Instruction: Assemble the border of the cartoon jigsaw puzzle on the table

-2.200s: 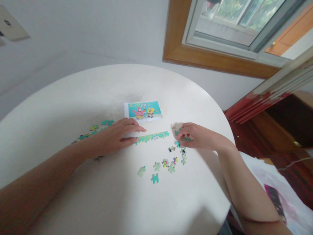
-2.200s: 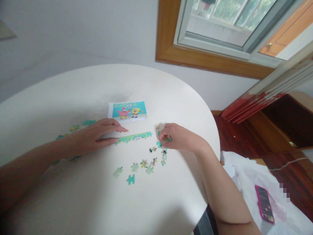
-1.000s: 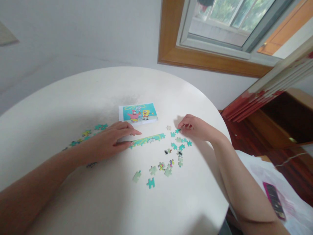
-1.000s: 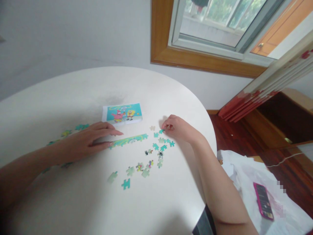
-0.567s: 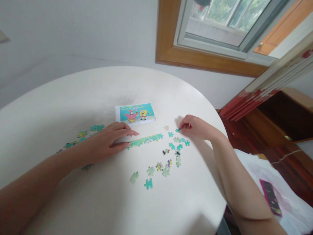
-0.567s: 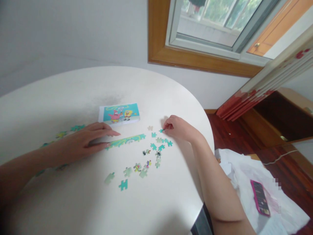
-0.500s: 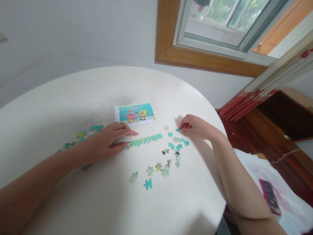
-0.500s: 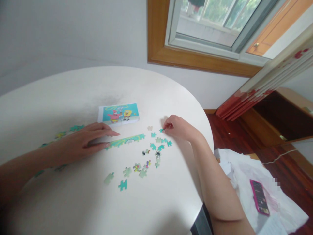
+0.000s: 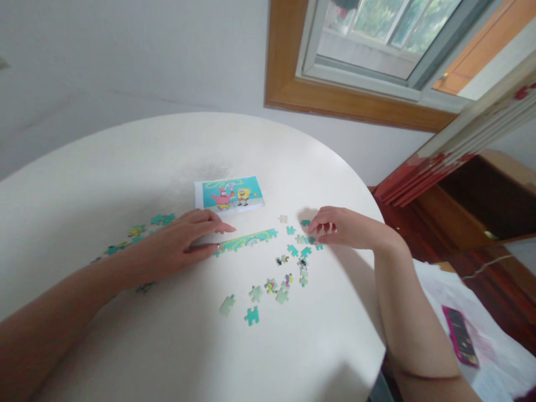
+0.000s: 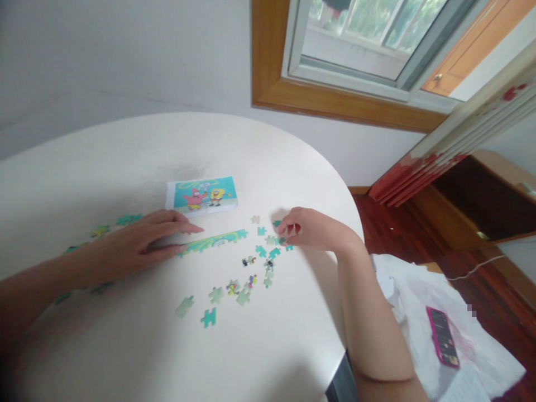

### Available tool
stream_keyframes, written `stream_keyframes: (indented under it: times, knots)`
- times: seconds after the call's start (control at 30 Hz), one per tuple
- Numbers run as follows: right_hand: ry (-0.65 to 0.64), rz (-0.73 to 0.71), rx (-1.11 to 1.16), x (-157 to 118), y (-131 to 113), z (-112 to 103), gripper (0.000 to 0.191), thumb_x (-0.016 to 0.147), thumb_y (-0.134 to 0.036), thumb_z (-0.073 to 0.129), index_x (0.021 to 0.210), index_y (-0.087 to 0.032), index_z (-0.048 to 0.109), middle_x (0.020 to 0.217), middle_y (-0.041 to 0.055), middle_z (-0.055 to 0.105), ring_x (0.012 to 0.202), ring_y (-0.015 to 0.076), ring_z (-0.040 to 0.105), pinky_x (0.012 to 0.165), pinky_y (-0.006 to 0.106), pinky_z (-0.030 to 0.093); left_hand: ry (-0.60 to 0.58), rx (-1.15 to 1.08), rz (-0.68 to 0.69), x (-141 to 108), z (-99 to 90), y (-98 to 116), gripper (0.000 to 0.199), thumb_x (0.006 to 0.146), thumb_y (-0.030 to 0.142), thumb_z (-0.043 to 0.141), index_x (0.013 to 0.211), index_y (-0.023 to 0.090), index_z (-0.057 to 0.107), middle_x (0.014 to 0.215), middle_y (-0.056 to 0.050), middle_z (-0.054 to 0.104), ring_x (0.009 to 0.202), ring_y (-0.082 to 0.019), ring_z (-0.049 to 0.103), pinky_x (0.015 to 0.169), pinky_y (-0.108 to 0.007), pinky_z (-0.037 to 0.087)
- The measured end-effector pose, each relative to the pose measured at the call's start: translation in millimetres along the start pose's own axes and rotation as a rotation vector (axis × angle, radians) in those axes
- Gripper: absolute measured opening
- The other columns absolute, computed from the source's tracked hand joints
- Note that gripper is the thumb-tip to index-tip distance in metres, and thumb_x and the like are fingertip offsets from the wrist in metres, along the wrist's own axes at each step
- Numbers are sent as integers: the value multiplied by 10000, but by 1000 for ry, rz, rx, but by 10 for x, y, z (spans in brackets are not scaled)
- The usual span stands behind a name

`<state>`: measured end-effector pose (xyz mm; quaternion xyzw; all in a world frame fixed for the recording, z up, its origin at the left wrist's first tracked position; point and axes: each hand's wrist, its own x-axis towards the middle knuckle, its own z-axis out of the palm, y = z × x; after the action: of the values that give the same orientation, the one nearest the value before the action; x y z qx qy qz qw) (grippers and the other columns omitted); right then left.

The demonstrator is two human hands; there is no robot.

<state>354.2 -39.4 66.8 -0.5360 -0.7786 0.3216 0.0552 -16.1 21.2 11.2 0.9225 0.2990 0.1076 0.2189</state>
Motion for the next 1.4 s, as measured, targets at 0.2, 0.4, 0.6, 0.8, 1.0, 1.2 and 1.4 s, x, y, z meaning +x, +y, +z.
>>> stream_keyframes:
  times: [0.2, 0.4, 0.6, 0.8, 1.0, 1.2, 1.4]
  knots:
    - [5, 62, -118, 73, -78, 80, 197, 763, -93, 621, 857, -201, 756, 937, 62, 697, 785, 158, 637, 727, 276, 484, 10, 4, 20, -6, 22, -24, 329, 967, 356, 485, 1248, 263, 629, 1180, -78, 618, 1102, -259, 570, 1005, -416, 458]
    - [12, 123, -83, 79, -67, 65, 132, 750, -137, 630, 798, -201, 735, 838, 42, 730, 704, 150, 628, 636, 269, 453, 33, -4, 37, -22, 49, -62, 331, 969, 354, 496, 1259, 264, 625, 1183, -71, 617, 1094, -248, 569, 1003, -393, 453]
    - [36, 60, 76, 79, 14, 45, 134, 782, -191, 633, 879, -198, 725, 785, 18, 718, 694, 145, 622, 647, 266, 463, 33, 7, 46, -29, 66, -82, 332, 983, 360, 476, 1265, 260, 619, 1199, -68, 609, 1109, -236, 561, 1021, -383, 441]
    - [158, -102, 358, 171, 29, 90, 202, 824, -297, 665, 982, -203, 749, 840, 26, 702, 764, 144, 616, 714, 293, 485, 44, 17, 60, -13, 61, -52, 325, 968, 331, 481, 1241, 234, 626, 1175, -78, 613, 1103, -236, 573, 1010, -380, 443]
    - [126, -16, 690, 273, 27, 189, 174, 743, -265, 760, 899, -197, 723, 760, 3, 720, 727, 136, 671, 731, 291, 530, 36, 22, 43, -21, 53, -26, 331, 964, 330, 483, 1249, 241, 627, 1195, -70, 613, 1128, -239, 564, 1025, -368, 429]
    - [108, 56, 750, 341, 16, 260, 112, 723, -234, 760, 810, -193, 704, 746, 6, 739, 702, 132, 687, 715, 286, 544, 20, 29, 49, -18, 48, -10, 337, 966, 311, 467, 1254, 223, 617, 1202, -73, 601, 1142, -229, 551, 1035, -351, 410]
    - [154, 108, 725, 439, -47, 405, 62, 749, -177, 679, 799, -177, 717, 728, 4, 723, 656, 113, 646, 662, 258, 511, 0, 34, 38, -9, 32, 15, 340, 967, 291, 453, 1261, 215, 606, 1207, -76, 596, 1150, -224, 544, 1038, -346, 397]
